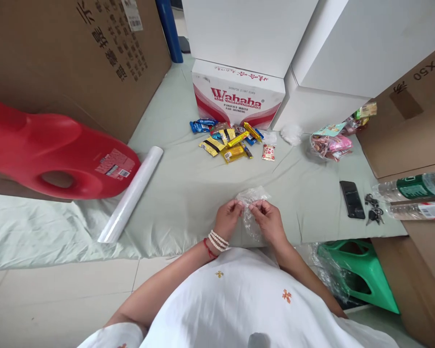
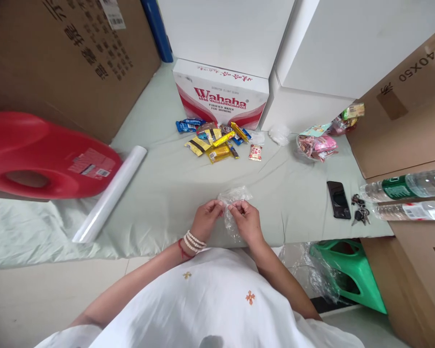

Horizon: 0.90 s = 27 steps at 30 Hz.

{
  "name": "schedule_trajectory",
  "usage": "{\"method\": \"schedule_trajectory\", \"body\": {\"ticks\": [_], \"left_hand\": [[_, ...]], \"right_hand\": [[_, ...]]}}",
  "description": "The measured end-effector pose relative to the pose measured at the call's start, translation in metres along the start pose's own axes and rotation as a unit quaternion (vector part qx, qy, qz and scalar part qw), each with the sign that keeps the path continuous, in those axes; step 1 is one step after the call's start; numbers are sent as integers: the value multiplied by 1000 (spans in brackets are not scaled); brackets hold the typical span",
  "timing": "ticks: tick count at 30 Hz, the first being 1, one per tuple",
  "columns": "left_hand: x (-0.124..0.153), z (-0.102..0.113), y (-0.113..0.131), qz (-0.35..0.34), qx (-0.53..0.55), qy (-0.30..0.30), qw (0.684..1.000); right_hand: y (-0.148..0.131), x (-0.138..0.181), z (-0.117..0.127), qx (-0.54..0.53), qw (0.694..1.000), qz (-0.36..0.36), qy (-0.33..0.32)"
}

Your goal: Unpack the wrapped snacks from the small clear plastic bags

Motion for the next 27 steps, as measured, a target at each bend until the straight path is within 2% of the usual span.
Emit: {"method": "schedule_trajectory", "body": {"ticks": [5, 10, 13, 15, 17, 19, 21, 24, 27], "left_hand": [[-8, 11, -7, 90, 163, -29, 982], [-8, 33, -3, 144, 262, -30, 954], [-7, 47, 5, 134, 271, -54, 952], [-4, 56, 12, 103, 245, -85, 960], [-1, 65, 17, 60, 198, -88, 974], [-1, 70, 18, 29, 151, -61, 986], [-3, 70, 14, 31, 133, -18, 991], [-12, 62, 8, 63, 159, 49, 984], [-20, 54, 7, 66, 195, 91, 974]], "right_hand": [[-10, -7, 21, -120, 992, -50, 9], [-18, -13, 44, -135, 988, -72, 17], [-22, -14, 54, -135, 988, -77, 7], [-23, -15, 60, -147, 986, -85, 2], [-23, -16, 64, -165, 982, -89, 7], [-21, -17, 66, -180, 980, -86, 18], [-17, -17, 61, -197, 977, -69, 34], [-8, -15, 43, -262, 962, -42, 64], [3, -14, 25, -332, 937, -53, 98]]}}
Point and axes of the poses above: each hand's wrist, its own x-axis away from the middle knuckle, its own z-axis out of the back of the hand, y = z × x, the point moved 3 cm from there along -x, towards the middle knuckle, and after that the axes turned 12 degrees about -x, right-handed, at the moved point
